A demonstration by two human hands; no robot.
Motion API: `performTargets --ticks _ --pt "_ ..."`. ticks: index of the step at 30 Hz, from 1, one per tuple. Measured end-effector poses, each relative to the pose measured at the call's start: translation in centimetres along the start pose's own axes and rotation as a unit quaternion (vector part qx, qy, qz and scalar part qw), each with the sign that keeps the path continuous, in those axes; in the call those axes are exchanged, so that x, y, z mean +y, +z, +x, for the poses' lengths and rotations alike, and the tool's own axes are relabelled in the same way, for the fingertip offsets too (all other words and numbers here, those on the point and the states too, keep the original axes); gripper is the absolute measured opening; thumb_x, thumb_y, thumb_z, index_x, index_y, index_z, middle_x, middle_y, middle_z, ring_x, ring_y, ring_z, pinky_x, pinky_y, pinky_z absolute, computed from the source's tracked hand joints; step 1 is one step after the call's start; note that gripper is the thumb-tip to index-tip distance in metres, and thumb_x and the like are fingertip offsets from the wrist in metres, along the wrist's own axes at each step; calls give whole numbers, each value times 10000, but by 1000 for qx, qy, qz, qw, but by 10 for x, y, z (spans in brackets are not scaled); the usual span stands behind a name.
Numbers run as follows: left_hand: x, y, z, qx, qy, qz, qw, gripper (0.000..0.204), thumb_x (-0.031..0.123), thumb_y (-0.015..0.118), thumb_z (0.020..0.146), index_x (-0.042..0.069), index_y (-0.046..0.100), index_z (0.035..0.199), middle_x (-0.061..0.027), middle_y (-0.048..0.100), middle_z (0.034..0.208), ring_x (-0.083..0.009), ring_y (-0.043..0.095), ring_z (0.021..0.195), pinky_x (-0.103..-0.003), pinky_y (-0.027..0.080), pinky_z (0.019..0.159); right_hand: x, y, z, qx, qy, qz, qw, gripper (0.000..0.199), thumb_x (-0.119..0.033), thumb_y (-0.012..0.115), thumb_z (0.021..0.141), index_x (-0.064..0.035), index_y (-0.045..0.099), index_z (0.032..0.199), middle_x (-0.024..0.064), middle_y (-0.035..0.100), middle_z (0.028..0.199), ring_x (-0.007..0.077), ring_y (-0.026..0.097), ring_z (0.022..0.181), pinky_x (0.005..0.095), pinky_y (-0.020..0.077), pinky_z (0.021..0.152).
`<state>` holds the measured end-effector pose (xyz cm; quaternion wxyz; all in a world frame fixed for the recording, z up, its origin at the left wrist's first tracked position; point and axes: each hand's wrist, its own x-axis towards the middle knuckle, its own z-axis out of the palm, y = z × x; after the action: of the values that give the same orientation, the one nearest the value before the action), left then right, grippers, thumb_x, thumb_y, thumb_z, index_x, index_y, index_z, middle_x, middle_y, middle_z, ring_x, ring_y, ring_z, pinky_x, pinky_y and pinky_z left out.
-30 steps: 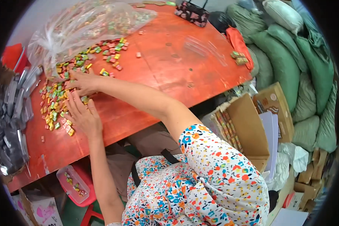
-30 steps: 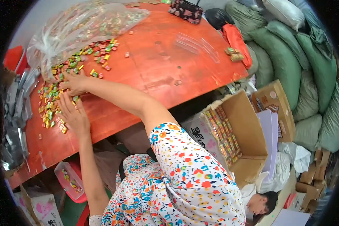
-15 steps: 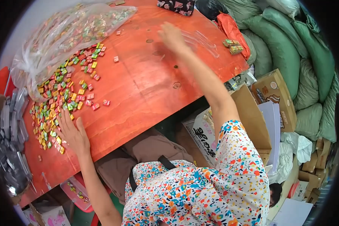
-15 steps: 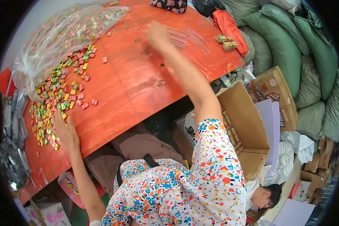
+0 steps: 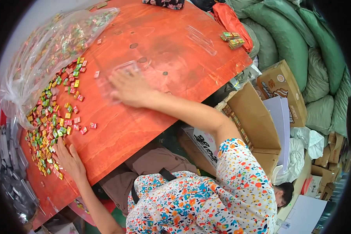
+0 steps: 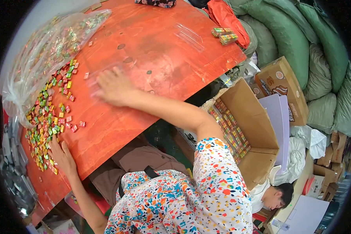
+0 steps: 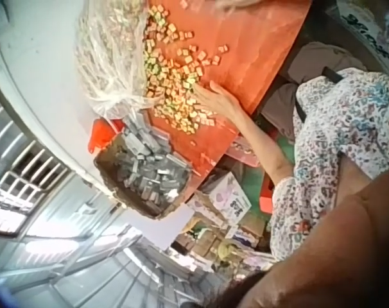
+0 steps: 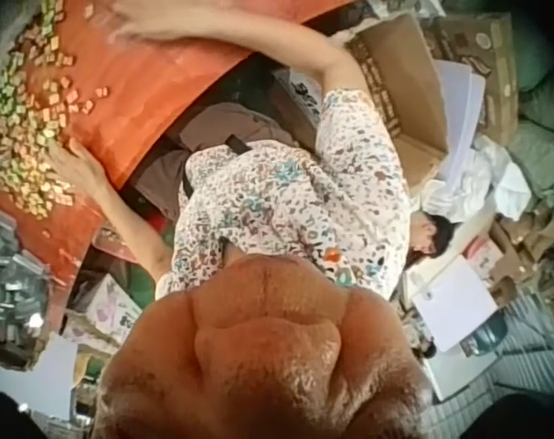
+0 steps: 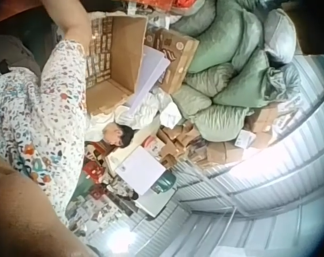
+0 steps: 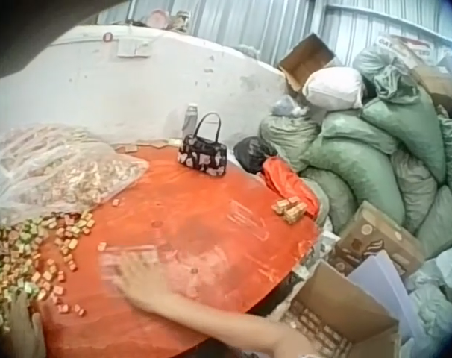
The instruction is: Sorting small colorful plastic components and arranging them into clear plastic containers before packing them into a larger cardboard box.
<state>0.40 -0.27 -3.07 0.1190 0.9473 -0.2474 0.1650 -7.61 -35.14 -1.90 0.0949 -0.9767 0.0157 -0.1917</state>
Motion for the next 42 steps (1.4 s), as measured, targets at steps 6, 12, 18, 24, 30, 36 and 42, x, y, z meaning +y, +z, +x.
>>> performTargets --ticks 6,12,18,24,30,36,42 --pt "-5 -5 -5 -11 -8 13 1000 518 382 369 1030 85 386 1454 -114 414 1478 -331 287 1418 -503 111 1173 15 -46 10 -16 -7 131 991 391 -326 510 933 -50 577 1202 191 548 1255 360 507 1187 486 399 998" --pt "3 -5 6 10 7 -5 1000 503 320 501 977 85 427 1416 -124 452 1438 -359 315 1393 -544 125 1157 193 -88 -66 -5 254 -201 946 312 -261 532 905 36 624 939 248 648 995 420 621 934 510 493 810" --pt "34 -9 16 79 122 -53 988 469 290 576 943 82 500 1356 -112 476 1413 -337 328 1389 -548 159 1157 211 -75 -91 130 160 -223 953 208 -223 576 887 -51 652 974 171 664 887 348 649 868 452 524 774" --pt "148 -2 53 28 249 -145 957 586 364 549 948 86 396 1441 -110 379 1500 -307 297 1414 -518 181 1168 195 -85 -76 93 195 -287 933 183 -219 578 856 -67 658 920 158 668 910 336 659 849 472 540 724" --pt "204 42 86 -39 242 -35 969 764 550 476 933 25 325 1467 -187 291 1535 -349 241 1431 -507 142 1166 247 -101 -110 120 279 -327 895 260 -169 574 856 -29 617 1071 147 652 1073 341 623 993 458 511 817" --pt "195 44 66 -119 231 -64 963 779 569 470 925 7 348 1451 -185 297 1533 -352 254 1423 -514 174 1156 231 -84 -107 89 309 -279 905 90 -135 588 853 -90 649 900 107 660 942 292 641 892 460 486 817" --pt "209 14 26 -105 227 -83 965 797 604 496 888 -2 434 1402 -184 408 1466 -367 322 1383 -522 157 1159 150 -80 -71 59 85 -62 993 168 -176 622 876 -78 682 999 102 663 940 311 633 904 422 511 765"
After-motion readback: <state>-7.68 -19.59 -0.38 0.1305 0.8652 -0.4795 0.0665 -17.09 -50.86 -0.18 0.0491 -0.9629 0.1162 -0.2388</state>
